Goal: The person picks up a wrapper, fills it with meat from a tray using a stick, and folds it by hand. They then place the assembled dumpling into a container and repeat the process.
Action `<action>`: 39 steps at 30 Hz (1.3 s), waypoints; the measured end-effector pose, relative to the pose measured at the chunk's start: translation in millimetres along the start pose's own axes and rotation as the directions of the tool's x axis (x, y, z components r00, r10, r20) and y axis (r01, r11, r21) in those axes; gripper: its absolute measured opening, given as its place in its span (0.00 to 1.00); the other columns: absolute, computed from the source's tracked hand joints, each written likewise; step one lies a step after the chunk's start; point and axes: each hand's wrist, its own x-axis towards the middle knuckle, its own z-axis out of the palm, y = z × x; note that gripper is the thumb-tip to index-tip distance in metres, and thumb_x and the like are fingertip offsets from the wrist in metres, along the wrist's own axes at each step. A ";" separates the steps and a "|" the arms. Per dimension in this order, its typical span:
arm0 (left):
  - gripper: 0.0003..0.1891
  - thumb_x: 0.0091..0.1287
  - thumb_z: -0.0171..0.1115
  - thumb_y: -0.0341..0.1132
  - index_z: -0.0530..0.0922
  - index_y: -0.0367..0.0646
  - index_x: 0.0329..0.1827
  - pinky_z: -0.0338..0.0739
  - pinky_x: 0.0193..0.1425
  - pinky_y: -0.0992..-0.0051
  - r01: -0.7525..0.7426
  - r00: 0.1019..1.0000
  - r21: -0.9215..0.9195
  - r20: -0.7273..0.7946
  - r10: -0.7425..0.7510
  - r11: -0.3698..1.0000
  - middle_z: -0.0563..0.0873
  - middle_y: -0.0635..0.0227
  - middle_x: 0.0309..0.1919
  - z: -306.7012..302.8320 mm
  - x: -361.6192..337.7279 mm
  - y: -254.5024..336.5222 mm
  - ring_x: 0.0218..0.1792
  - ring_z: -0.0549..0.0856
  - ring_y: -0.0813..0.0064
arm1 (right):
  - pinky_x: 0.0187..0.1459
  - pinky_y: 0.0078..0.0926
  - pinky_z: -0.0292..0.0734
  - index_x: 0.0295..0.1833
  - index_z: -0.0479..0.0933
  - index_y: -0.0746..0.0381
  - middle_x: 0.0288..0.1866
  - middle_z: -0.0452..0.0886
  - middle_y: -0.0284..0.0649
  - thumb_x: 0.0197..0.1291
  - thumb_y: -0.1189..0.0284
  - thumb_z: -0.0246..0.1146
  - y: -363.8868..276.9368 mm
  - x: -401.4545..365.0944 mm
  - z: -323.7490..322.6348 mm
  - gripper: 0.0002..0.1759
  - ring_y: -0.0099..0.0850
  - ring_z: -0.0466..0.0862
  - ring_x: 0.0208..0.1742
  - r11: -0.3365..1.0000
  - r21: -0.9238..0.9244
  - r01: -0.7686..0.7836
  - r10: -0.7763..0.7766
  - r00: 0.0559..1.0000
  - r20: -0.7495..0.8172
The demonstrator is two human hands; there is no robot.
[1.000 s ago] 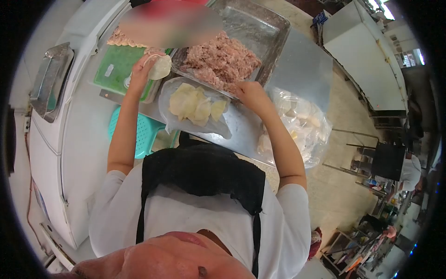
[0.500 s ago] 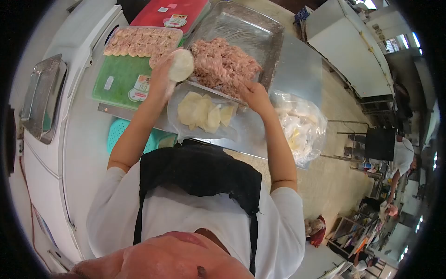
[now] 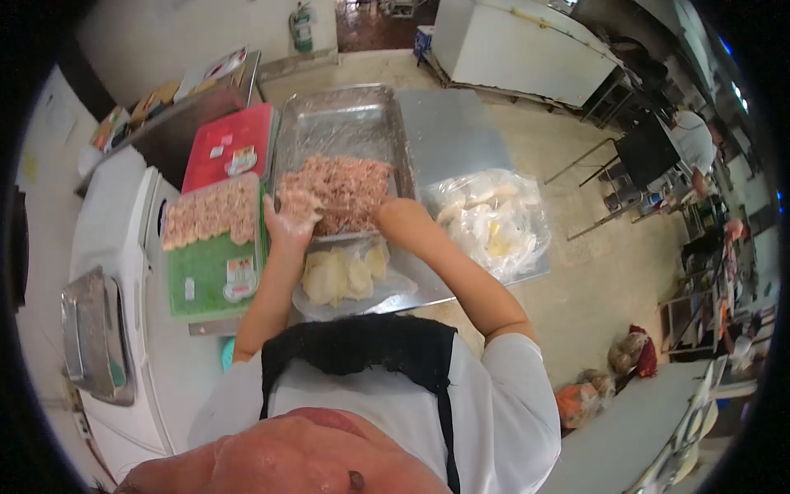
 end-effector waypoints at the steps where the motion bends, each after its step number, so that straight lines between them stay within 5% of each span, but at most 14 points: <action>1: 0.32 0.64 0.49 0.65 0.74 0.44 0.53 0.66 0.62 0.44 -0.012 0.998 -0.052 -0.056 0.009 0.999 0.78 0.55 0.51 -5.7 0.7 0.0 0.54 0.76 0.54 | 0.39 0.44 0.77 0.47 0.77 0.61 0.38 0.80 0.50 0.62 0.70 0.55 -4.7 -6.2 -3.0 0.12 0.48 0.82 0.41 0.999 0.018 0.043 -0.042 0.996 -0.079; 5: 0.32 0.63 0.53 0.64 0.74 0.44 0.53 0.65 0.63 0.40 -0.143 0.850 0.219 -0.472 0.233 0.965 0.77 0.54 0.52 90.1 5.6 -36.1 0.54 0.75 0.50 | 0.38 0.42 0.79 0.46 0.76 0.61 0.38 0.80 0.48 0.58 0.73 0.55 7.9 2.8 2.3 0.11 0.45 0.83 0.41 0.993 -0.062 0.096 -0.100 0.992 -0.071; 7: 0.31 0.63 0.55 0.63 0.76 0.44 0.52 0.69 0.56 0.46 -0.174 0.808 0.246 -0.518 0.281 0.954 0.81 0.59 0.44 118.8 1.7 -48.6 0.46 0.78 0.56 | 0.37 0.40 0.79 0.47 0.75 0.62 0.37 0.79 0.47 0.56 0.74 0.56 6.6 3.4 -30.1 0.12 0.44 0.83 0.39 0.969 -0.211 0.129 -0.099 0.984 0.147; 8: 0.30 0.63 0.56 0.63 0.76 0.44 0.51 0.72 0.53 0.49 -0.190 0.786 0.263 -0.537 0.307 0.946 0.82 0.62 0.39 127.2 1.6 -52.6 0.42 0.79 0.59 | 0.36 0.40 0.79 0.46 0.75 0.63 0.37 0.79 0.46 0.56 0.74 0.56 3.5 1.8 -42.2 0.12 0.44 0.83 0.39 0.968 -0.185 0.167 -0.160 0.986 0.053; 11: 0.29 0.62 0.61 0.56 0.73 0.41 0.55 0.74 0.57 0.56 -0.233 0.820 0.259 -0.466 0.332 0.937 0.80 0.60 0.47 99.2 7.7 -40.8 0.51 0.79 0.62 | 0.34 0.37 0.79 0.45 0.75 0.63 0.37 0.78 0.46 0.55 0.73 0.58 -9.1 -4.8 -39.5 0.12 0.43 0.83 0.38 0.949 -0.054 0.312 -0.316 0.928 -0.195; 14: 0.28 0.63 0.62 0.50 0.70 0.39 0.57 0.76 0.58 0.61 -0.230 0.885 0.195 -0.366 0.288 0.953 0.77 0.60 0.52 78.7 6.3 -28.9 0.55 0.78 0.64 | 0.38 0.40 0.78 0.45 0.76 0.63 0.38 0.78 0.49 0.57 0.71 0.57 17.9 8.0 -21.7 0.11 0.47 0.82 0.39 0.964 0.040 0.265 -0.263 0.964 -0.047; 16: 0.25 0.62 0.64 0.44 0.70 0.40 0.58 0.76 0.59 0.62 -0.209 0.919 0.332 -0.254 0.300 0.920 0.77 0.62 0.50 89.4 7.9 -37.5 0.54 0.78 0.66 | 0.41 0.43 0.76 0.44 0.76 0.65 0.38 0.78 0.51 0.61 0.68 0.55 37.3 15.5 -26.3 0.12 0.51 0.81 0.40 0.917 0.201 0.344 -0.311 0.934 -0.179; 19: 0.31 0.57 0.66 0.28 0.66 0.43 0.65 0.74 0.60 0.66 -0.115 0.889 0.733 -0.225 0.399 0.671 0.76 0.70 0.43 144.6 -6.9 -72.1 0.47 0.79 0.73 | 0.45 0.46 0.73 0.43 0.76 0.66 0.38 0.79 0.54 0.66 0.64 0.53 55.7 16.2 -36.5 0.15 0.54 0.79 0.41 0.831 0.437 0.344 -0.279 0.938 -0.207; 23: 0.38 0.50 0.69 0.21 0.63 0.40 0.66 0.76 0.54 0.75 -0.085 0.918 0.951 0.190 0.348 -0.296 0.78 0.66 0.52 159.0 -5.3 -79.7 0.50 0.79 0.77 | 0.46 0.47 0.72 0.41 0.76 0.67 0.37 0.79 0.56 0.69 0.62 0.51 72.4 10.1 -64.4 0.18 0.54 0.78 0.42 0.762 0.575 0.297 -0.349 0.937 -0.022; 26: 0.36 0.49 0.71 0.23 0.67 0.40 0.64 0.77 0.51 0.73 0.175 0.964 0.917 -0.086 0.252 -0.358 0.82 0.62 0.50 154.4 -7.4 -72.2 0.48 0.81 0.76 | 0.45 0.47 0.72 0.41 0.76 0.66 0.38 0.80 0.55 0.69 0.61 0.51 76.4 4.2 -75.6 0.18 0.53 0.79 0.43 0.772 0.533 0.346 -0.407 0.913 -0.004; 29: 0.29 0.50 0.72 0.26 0.74 0.38 0.58 0.77 0.51 0.73 0.155 0.965 0.914 -0.058 0.257 -0.375 0.85 0.64 0.44 109.2 -19.4 -46.1 0.45 0.83 0.75 | 0.45 0.46 0.73 0.42 0.77 0.65 0.38 0.80 0.55 0.68 0.61 0.52 81.8 10.0 -45.1 0.17 0.52 0.79 0.43 0.707 0.557 0.436 -0.495 0.867 -0.050; 32: 0.21 0.53 0.71 0.28 0.78 0.35 0.50 0.77 0.52 0.73 0.045 0.999 0.814 -0.041 0.020 -0.578 0.86 0.64 0.45 147.4 -7.6 -61.6 0.45 0.83 0.75 | 0.46 0.45 0.74 0.41 0.78 0.63 0.37 0.80 0.54 0.66 0.63 0.53 102.3 24.4 -26.8 0.15 0.50 0.80 0.43 0.698 0.590 0.406 -0.526 0.850 0.037; 35: 0.17 0.55 0.70 0.31 0.80 0.35 0.47 0.77 0.51 0.74 0.209 0.970 0.907 -0.144 0.197 -0.367 0.86 0.65 0.45 141.5 -2.8 -74.6 0.45 0.84 0.75 | 0.44 0.44 0.76 0.47 0.79 0.58 0.37 0.81 0.52 0.63 0.64 0.55 114.8 36.8 -28.3 0.13 0.47 0.81 0.42 0.864 0.235 0.444 -0.453 0.891 -0.019; 39: 0.17 0.58 0.68 0.31 0.80 0.38 0.50 0.77 0.51 0.75 0.383 0.903 0.874 -0.286 0.322 -0.298 0.85 0.67 0.42 102.8 -5.9 -56.0 0.43 0.82 0.76 | 0.41 0.43 0.78 0.47 0.80 0.55 0.39 0.82 0.46 0.59 0.67 0.57 77.9 22.5 -20.4 0.12 0.45 0.82 0.41 0.836 0.258 0.484 -0.404 0.861 -0.308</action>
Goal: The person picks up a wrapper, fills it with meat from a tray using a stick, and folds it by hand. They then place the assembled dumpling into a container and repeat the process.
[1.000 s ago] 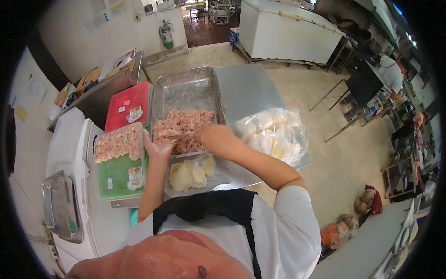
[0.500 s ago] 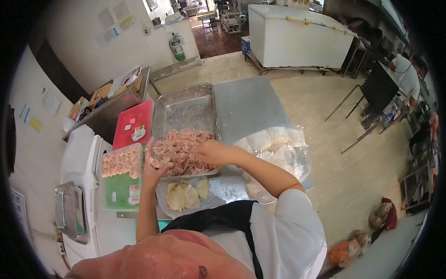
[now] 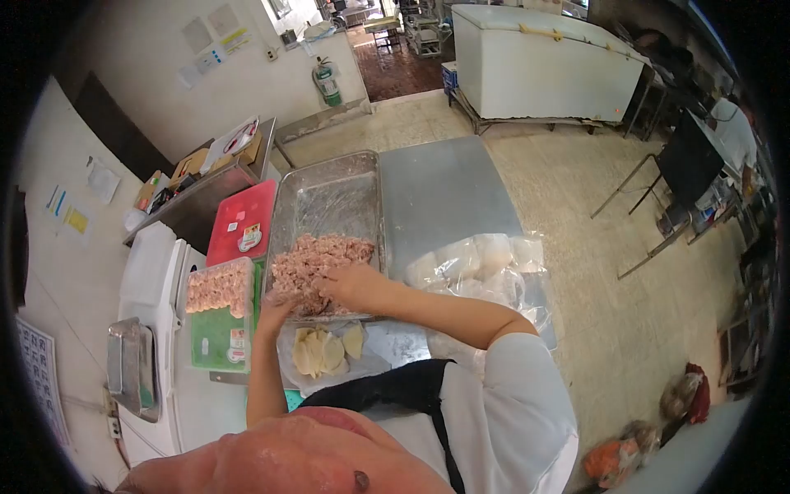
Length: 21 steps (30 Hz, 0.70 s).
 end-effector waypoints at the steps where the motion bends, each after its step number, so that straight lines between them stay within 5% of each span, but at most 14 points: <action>1: 0.18 0.58 0.68 0.31 0.79 0.39 0.52 0.77 0.51 0.75 0.031 0.999 0.069 -0.019 -0.030 0.997 0.85 0.67 0.43 -2.4 4.7 -5.6 0.42 0.82 0.76 | 0.41 0.42 0.78 0.46 0.80 0.54 0.38 0.82 0.46 0.59 0.67 0.57 21.9 -1.8 29.3 0.11 0.45 0.82 0.41 1.000 -0.001 -0.007 0.007 1.000 -0.013; 2: 0.19 0.58 0.67 0.31 0.78 0.39 0.54 0.77 0.51 0.75 0.067 0.997 0.139 -0.037 -0.062 0.988 0.84 0.68 0.43 -2.8 4.0 -9.5 0.42 0.82 0.76 | 0.40 0.42 0.78 0.45 0.80 0.54 0.37 0.82 0.46 0.59 0.67 0.56 36.0 -6.1 49.7 0.11 0.45 0.82 0.41 1.000 0.002 -0.017 0.018 0.999 -0.026; 5: 0.23 0.57 0.68 0.31 0.75 0.40 0.57 0.77 0.50 0.75 -0.134 0.976 0.179 -0.148 0.161 0.975 0.82 0.68 0.46 -9.1 -14.9 3.2 0.42 0.81 0.76 | 0.42 0.43 0.78 0.45 0.80 0.54 0.38 0.83 0.46 0.62 0.64 0.56 80.1 -13.2 30.2 0.11 0.45 0.83 0.42 0.970 -0.204 -0.134 0.183 0.952 0.246; 8: 0.30 0.53 0.70 0.32 0.71 0.37 0.60 0.77 0.49 0.71 -0.045 0.998 -0.075 -0.055 0.041 0.996 0.82 0.62 0.52 -15.1 -36.3 42.9 0.41 0.83 0.68 | 0.43 0.43 0.77 0.46 0.81 0.56 0.41 0.83 0.47 0.63 0.63 0.56 68.2 -15.5 0.8 0.13 0.47 0.82 0.43 0.944 -0.249 -0.215 0.292 0.898 0.331; 11: 0.25 0.53 0.70 0.30 0.74 0.36 0.55 0.76 0.51 0.70 -0.470 0.820 0.376 -0.150 0.553 0.799 0.83 0.62 0.47 -9.8 -39.5 57.0 0.43 0.83 0.66 | 0.48 0.42 0.76 0.47 0.83 0.57 0.43 0.83 0.51 0.64 0.63 0.55 14.5 -10.7 -37.8 0.15 0.46 0.82 0.46 0.974 0.098 -0.203 0.188 0.972 0.138; 14: 0.21 0.53 0.70 0.31 0.77 0.35 0.50 0.76 0.51 0.68 -0.322 0.947 0.307 0.096 0.307 0.896 0.85 0.62 0.43 -19.7 -35.5 49.1 0.44 0.84 0.67 | 0.47 0.43 0.76 0.48 0.82 0.55 0.41 0.83 0.50 0.65 0.60 0.55 -14.4 -12.3 -20.8 0.16 0.47 0.82 0.45 0.952 0.282 -0.116 0.046 0.969 0.243; 17: 0.19 0.52 0.71 0.34 0.79 0.36 0.46 0.76 0.51 0.70 -0.381 0.924 0.431 0.143 0.356 0.818 0.86 0.62 0.41 -24.0 -26.9 35.8 0.44 0.84 0.69 | 0.45 0.43 0.77 0.48 0.82 0.55 0.41 0.83 0.48 0.65 0.58 0.55 4.1 -14.7 -5.6 0.16 0.47 0.82 0.42 0.991 0.119 -0.054 0.024 0.970 0.243; 21: 0.16 0.51 0.73 0.33 0.78 0.37 0.40 0.76 0.45 0.73 -0.358 0.933 0.147 0.084 0.350 0.922 0.84 0.67 0.33 -28.6 -23.1 26.4 0.38 0.82 0.75 | 0.38 0.42 0.77 0.54 0.78 0.54 0.36 0.81 0.43 0.64 0.61 0.57 -59.4 -10.4 -25.1 0.16 0.48 0.81 0.36 0.980 -0.184 -0.073 0.070 0.997 -0.022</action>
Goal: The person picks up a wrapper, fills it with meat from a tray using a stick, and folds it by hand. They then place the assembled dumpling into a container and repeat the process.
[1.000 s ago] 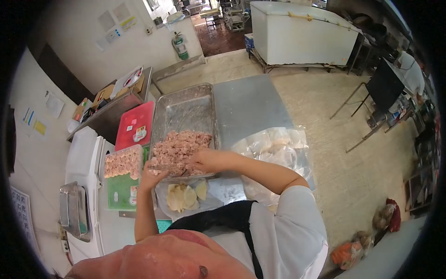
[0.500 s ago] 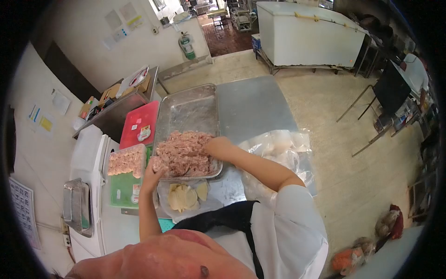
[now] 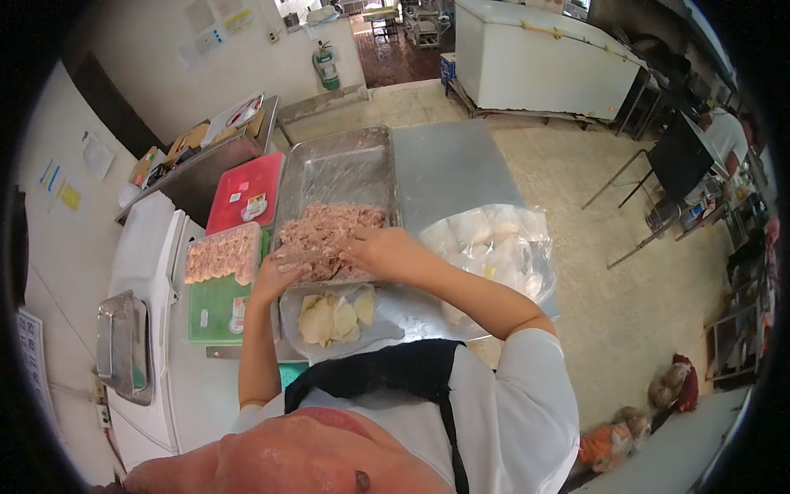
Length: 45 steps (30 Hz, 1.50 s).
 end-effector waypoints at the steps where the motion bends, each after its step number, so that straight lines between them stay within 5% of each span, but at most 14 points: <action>1: 0.16 0.51 0.73 0.33 0.78 0.37 0.40 0.76 0.45 0.73 0.013 1.000 -0.009 0.027 -0.013 1.000 0.84 0.67 0.33 -5.3 -1.0 2.9 0.37 0.82 0.75 | 0.37 0.41 0.77 0.53 0.78 0.53 0.36 0.81 0.43 0.64 0.61 0.57 -1.2 0.4 9.3 0.16 0.47 0.81 0.37 1.000 -0.025 -0.019 0.020 0.999 0.044; 6: 0.18 0.52 0.73 0.31 0.78 0.38 0.44 0.77 0.40 0.76 0.110 0.993 -0.174 0.056 -0.102 0.979 0.84 0.69 0.33 -36.5 -18.8 -3.8 0.36 0.81 0.79 | 0.38 0.42 0.78 0.42 0.80 0.59 0.35 0.81 0.45 0.62 0.62 0.58 -22.4 18.7 -2.1 0.13 0.46 0.82 0.37 0.990 -0.095 -0.101 0.109 0.991 0.082; 8: 0.19 0.53 0.72 0.31 0.77 0.39 0.47 0.77 0.36 0.79 0.164 0.983 -0.162 0.105 -0.148 0.973 0.83 0.70 0.33 -60.3 -33.5 2.6 0.36 0.81 0.82 | 0.41 0.42 0.77 0.44 0.80 0.59 0.36 0.81 0.46 0.63 0.61 0.58 -41.5 26.1 9.4 0.14 0.48 0.82 0.39 0.999 0.023 -0.045 0.044 0.998 0.046; 11: 0.19 0.53 0.72 0.30 0.77 0.40 0.48 0.75 0.29 0.83 -0.413 0.910 0.085 0.064 0.409 0.907 0.81 0.73 0.31 -89.9 -41.6 -24.6 0.34 0.80 0.84 | 0.45 0.43 0.76 0.48 0.81 0.58 0.40 0.82 0.48 0.65 0.60 0.57 -70.5 36.8 48.2 0.16 0.50 0.81 0.41 0.975 0.209 -0.068 0.041 0.991 0.130; 14: 0.16 0.53 0.74 0.36 0.80 0.40 0.41 0.77 0.40 0.75 0.094 0.995 -0.053 0.023 -0.093 0.994 0.83 0.67 0.31 -113.2 -69.0 -37.7 0.34 0.81 0.79 | 0.47 0.42 0.76 0.53 0.79 0.59 0.46 0.82 0.50 0.66 0.59 0.56 -80.0 48.0 75.0 0.18 0.49 0.81 0.45 0.970 0.200 -0.136 0.088 0.969 0.231; 16: 0.16 0.52 0.74 0.36 0.79 0.39 0.39 0.76 0.41 0.76 0.072 0.997 -0.035 -0.023 -0.073 0.997 0.83 0.67 0.32 -138.1 -86.7 -51.1 0.34 0.81 0.78 | 0.47 0.41 0.77 0.54 0.79 0.61 0.46 0.82 0.51 0.66 0.60 0.56 -75.5 50.1 93.3 0.19 0.48 0.82 0.45 0.981 0.182 -0.066 0.037 0.986 0.162; 18: 0.18 0.52 0.75 0.37 0.78 0.39 0.41 0.76 0.42 0.75 0.150 0.987 0.079 0.046 -0.154 0.986 0.83 0.66 0.33 -176.5 -103.3 -55.0 0.35 0.81 0.77 | 0.46 0.36 0.77 0.53 0.79 0.62 0.45 0.82 0.49 0.65 0.62 0.58 -94.6 48.7 86.8 0.18 0.43 0.83 0.44 0.905 0.349 -0.243 0.219 0.970 0.105; 21: 0.20 0.52 0.75 0.37 0.78 0.39 0.44 0.76 0.42 0.76 0.142 0.977 0.025 -0.166 -0.136 0.990 0.82 0.65 0.36 -214.8 -135.0 -98.7 0.37 0.81 0.77 | 0.44 0.28 0.76 0.54 0.78 0.66 0.43 0.84 0.45 0.65 0.64 0.60 -91.2 30.6 103.1 0.19 0.33 0.82 0.41 0.827 0.451 -0.336 0.348 0.936 0.057; 24: 0.23 0.52 0.74 0.37 0.77 0.40 0.49 0.76 0.43 0.73 0.291 0.940 0.119 -0.219 -0.260 0.949 0.83 0.63 0.37 -244.3 -167.1 -135.1 0.40 0.81 0.75 | 0.40 0.22 0.73 0.54 0.77 0.69 0.39 0.82 0.37 0.65 0.64 0.61 -87.3 10.6 113.7 0.21 0.24 0.78 0.37 0.691 0.512 -0.511 0.525 0.841 0.131; 27: 0.26 0.54 0.72 0.37 0.75 0.40 0.56 0.77 0.43 0.70 0.165 0.951 0.441 -0.308 -0.024 0.882 0.83 0.61 0.39 -252.4 -180.8 -155.3 0.42 0.82 0.70 | 0.34 0.17 0.70 0.54 0.78 0.69 0.33 0.78 0.31 0.65 0.63 0.62 -93.2 -0.1 115.9 0.21 0.18 0.74 0.32 0.521 0.582 -0.624 0.652 0.731 0.200; 30: 0.29 0.56 0.69 0.37 0.71 0.42 0.61 0.77 0.48 0.66 0.167 0.952 0.201 -0.286 -0.105 0.965 0.82 0.56 0.43 -241.1 -167.9 -150.1 0.44 0.83 0.63 | 0.28 0.14 0.63 0.54 0.78 0.69 0.27 0.72 0.25 0.65 0.63 0.63 -101.8 2.2 117.5 0.21 0.14 0.69 0.27 0.438 0.650 -0.621 0.688 0.697 0.202; 33: 0.31 0.56 0.68 0.37 0.68 0.43 0.64 0.75 0.53 0.63 0.281 0.946 0.201 -0.220 -0.236 0.938 0.81 0.51 0.48 -215.4 -138.0 -128.8 0.48 0.82 0.54 | 0.27 0.13 0.62 0.54 0.78 0.68 0.26 0.71 0.24 0.65 0.64 0.63 -109.4 6.7 114.7 0.20 0.13 0.67 0.26 0.436 0.652 -0.620 0.698 0.691 0.190; 39: 0.34 0.56 0.68 0.36 0.65 0.36 0.65 0.74 0.55 0.60 0.083 0.988 0.378 -0.151 -0.027 0.922 0.79 0.45 0.53 -165.0 -80.4 -148.1 0.54 0.79 0.47 | 0.26 0.13 0.60 0.53 0.78 0.68 0.25 0.69 0.23 0.66 0.65 0.61 -118.2 6.1 106.2 0.18 0.12 0.64 0.25 0.445 0.660 -0.605 0.665 0.717 0.209; 45: 0.35 0.54 0.68 0.34 0.64 0.33 0.64 0.74 0.56 0.60 0.126 0.990 0.414 -0.110 -0.088 0.902 0.79 0.41 0.52 -144.4 -69.7 -145.8 0.54 0.79 0.46 | 0.25 0.12 0.57 0.53 0.78 0.67 0.23 0.66 0.22 0.69 0.63 0.58 -99.1 -27.1 86.3 0.18 0.13 0.63 0.24 0.435 0.657 -0.615 0.720 0.676 0.156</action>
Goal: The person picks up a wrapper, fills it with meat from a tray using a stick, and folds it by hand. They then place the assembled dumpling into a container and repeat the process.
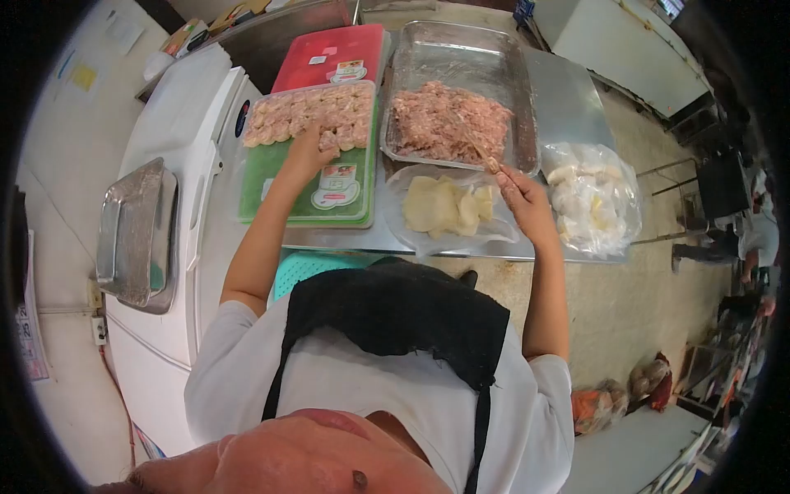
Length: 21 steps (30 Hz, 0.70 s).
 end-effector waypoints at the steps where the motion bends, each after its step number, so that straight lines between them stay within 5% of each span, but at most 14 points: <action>1: 0.36 0.54 0.68 0.34 0.63 0.34 0.65 0.74 0.57 0.60 0.019 1.000 0.019 -0.007 -0.019 1.000 0.79 0.42 0.52 1.7 4.0 1.6 0.54 0.79 0.47 | 0.25 0.12 0.57 0.52 0.78 0.67 0.23 0.65 0.22 0.69 0.62 0.57 -5.9 -1.5 -7.1 0.18 0.13 0.62 0.24 1.000 -0.005 -0.007 0.007 1.000 0.016; 5: 0.39 0.54 0.68 0.33 0.61 0.35 0.69 0.74 0.57 0.60 0.001 0.996 0.066 -0.091 0.005 0.998 0.78 0.43 0.54 13.8 15.4 -2.0 0.54 0.79 0.48 | 0.25 0.14 0.58 0.46 0.80 0.65 0.21 0.61 0.23 0.72 0.58 0.52 0.9 5.8 -38.8 0.21 0.15 0.61 0.24 0.998 -0.010 -0.066 0.067 0.994 0.089; 8: 0.38 0.54 0.68 0.34 0.62 0.38 0.69 0.74 0.57 0.61 -0.060 0.989 -0.031 -0.135 0.056 0.998 0.78 0.46 0.56 9.2 7.2 -8.8 0.54 0.79 0.49 | 0.27 0.25 0.66 0.39 0.80 0.65 0.18 0.69 0.33 0.71 0.57 0.51 1.6 25.6 -63.6 0.22 0.25 0.71 0.22 0.948 -0.319 -0.021 0.066 0.989 0.130; 9: 0.37 0.54 0.68 0.34 0.63 0.39 0.69 0.74 0.58 0.62 -0.081 0.988 -0.087 -0.138 0.068 0.993 0.77 0.47 0.56 8.8 1.8 -7.1 0.55 0.79 0.50 | 0.29 0.30 0.68 0.38 0.80 0.65 0.20 0.71 0.38 0.71 0.58 0.51 3.6 35.3 -74.4 0.22 0.31 0.73 0.24 0.859 -0.501 0.106 -0.021 0.985 0.172; 12: 0.31 0.57 0.67 0.34 0.68 0.40 0.65 0.74 0.57 0.63 0.210 0.976 0.024 -0.060 -0.208 0.978 0.77 0.50 0.57 -7.0 -17.8 41.7 0.54 0.79 0.53 | 0.37 0.48 0.72 0.32 0.78 0.66 0.30 0.80 0.53 0.66 0.60 0.54 3.9 64.8 -114.0 0.20 0.53 0.79 0.35 0.421 -0.836 0.351 -0.135 0.936 0.325; 15: 0.26 0.60 0.64 0.34 0.72 0.41 0.62 0.74 0.55 0.65 0.068 0.988 -0.040 -0.135 -0.073 0.997 0.78 0.53 0.55 -1.9 -22.8 122.5 0.53 0.79 0.58 | 0.34 0.45 0.74 0.29 0.80 0.63 0.29 0.80 0.49 0.59 0.66 0.58 -6.4 96.6 -133.5 0.13 0.50 0.81 0.33 0.205 -0.906 0.369 -0.048 0.929 0.368; 18: 0.19 0.61 0.62 0.33 0.75 0.40 0.56 0.75 0.51 0.67 -0.018 0.999 -0.309 -0.049 0.003 0.951 0.79 0.56 0.47 44.3 -27.3 179.6 0.48 0.80 0.60 | 0.31 0.42 0.76 0.27 0.81 0.60 0.28 0.82 0.46 0.51 0.71 0.59 41.4 124.5 -122.8 0.07 0.46 0.83 0.31 0.144 -0.812 0.566 -0.472 0.760 0.447; 21: 0.14 0.59 0.63 0.29 0.79 0.40 0.48 0.75 0.52 0.65 -0.159 0.976 -0.216 0.111 0.186 0.963 0.81 0.61 0.47 108.0 -33.5 199.7 0.47 0.81 0.59 | 0.31 0.38 0.78 0.26 0.82 0.60 0.26 0.82 0.44 0.47 0.73 0.59 45.9 101.4 -91.0 0.06 0.42 0.85 0.31 0.088 -0.741 0.665 -0.333 0.721 0.608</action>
